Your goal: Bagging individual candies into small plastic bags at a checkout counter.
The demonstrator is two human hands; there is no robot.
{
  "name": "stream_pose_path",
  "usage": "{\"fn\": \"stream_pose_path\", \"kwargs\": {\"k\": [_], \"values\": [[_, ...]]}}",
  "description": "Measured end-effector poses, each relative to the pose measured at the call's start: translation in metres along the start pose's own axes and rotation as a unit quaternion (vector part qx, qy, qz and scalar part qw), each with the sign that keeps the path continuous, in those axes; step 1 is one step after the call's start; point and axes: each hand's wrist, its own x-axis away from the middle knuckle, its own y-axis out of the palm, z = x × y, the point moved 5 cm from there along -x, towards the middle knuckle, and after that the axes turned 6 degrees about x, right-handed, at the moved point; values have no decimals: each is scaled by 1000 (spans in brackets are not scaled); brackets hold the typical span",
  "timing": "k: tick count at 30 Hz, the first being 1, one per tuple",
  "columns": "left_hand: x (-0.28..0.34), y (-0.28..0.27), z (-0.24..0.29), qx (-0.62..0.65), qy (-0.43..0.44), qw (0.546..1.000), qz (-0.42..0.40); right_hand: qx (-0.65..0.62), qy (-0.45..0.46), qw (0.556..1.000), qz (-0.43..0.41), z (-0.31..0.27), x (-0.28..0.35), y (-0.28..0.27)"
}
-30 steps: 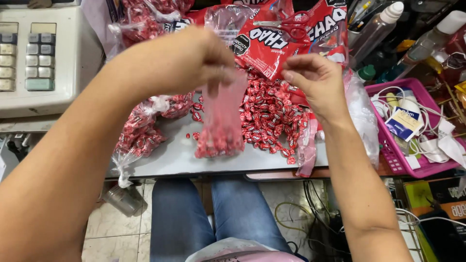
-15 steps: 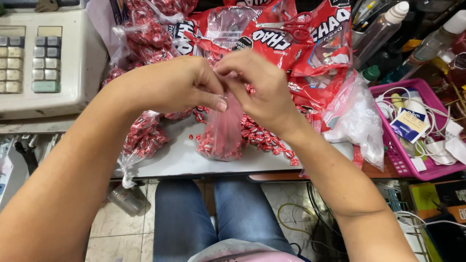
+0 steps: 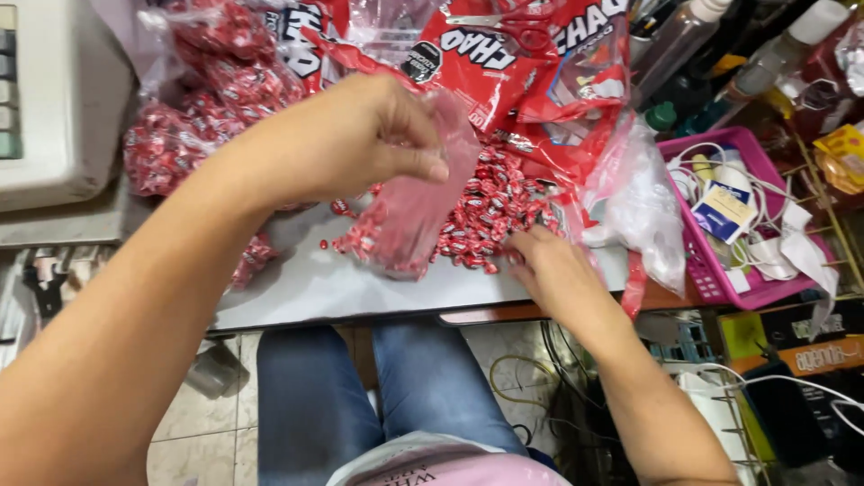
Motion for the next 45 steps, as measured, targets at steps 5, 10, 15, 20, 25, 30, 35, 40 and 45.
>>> {"fn": "stream_pose_path", "kwargs": {"k": [5,10,15,20,25,30,35,40,45], "values": [[-6,-11,11,15,71,997,31,-38,-57,989,133,23,-34,3],[10,-6,11,5,42,999,31,-128,25,983,127,20,-22,-39],[12,3,19,-16,66,997,-27,-464,-198,785,360,-47,6,-125],[26,0,26,-32,60,998,-19,-301,-241,862,329,-94,-11,-147],[39,-6,19,-37,28,999,-12,-232,-197,903,303,-32,-6,-121],[36,-6,12,-46,33,998,-20,19,39,997,68,41,-27,-22],[35,-5,2,-28,17,999,-8,-8,-4,988,153,65,-48,7],[37,-7,-8,-19,4,1000,-1,-68,7,976,205,39,-34,-43],[31,-3,-4,-2,1,1000,-15,-260,-170,906,287,-34,-18,-100]]}}
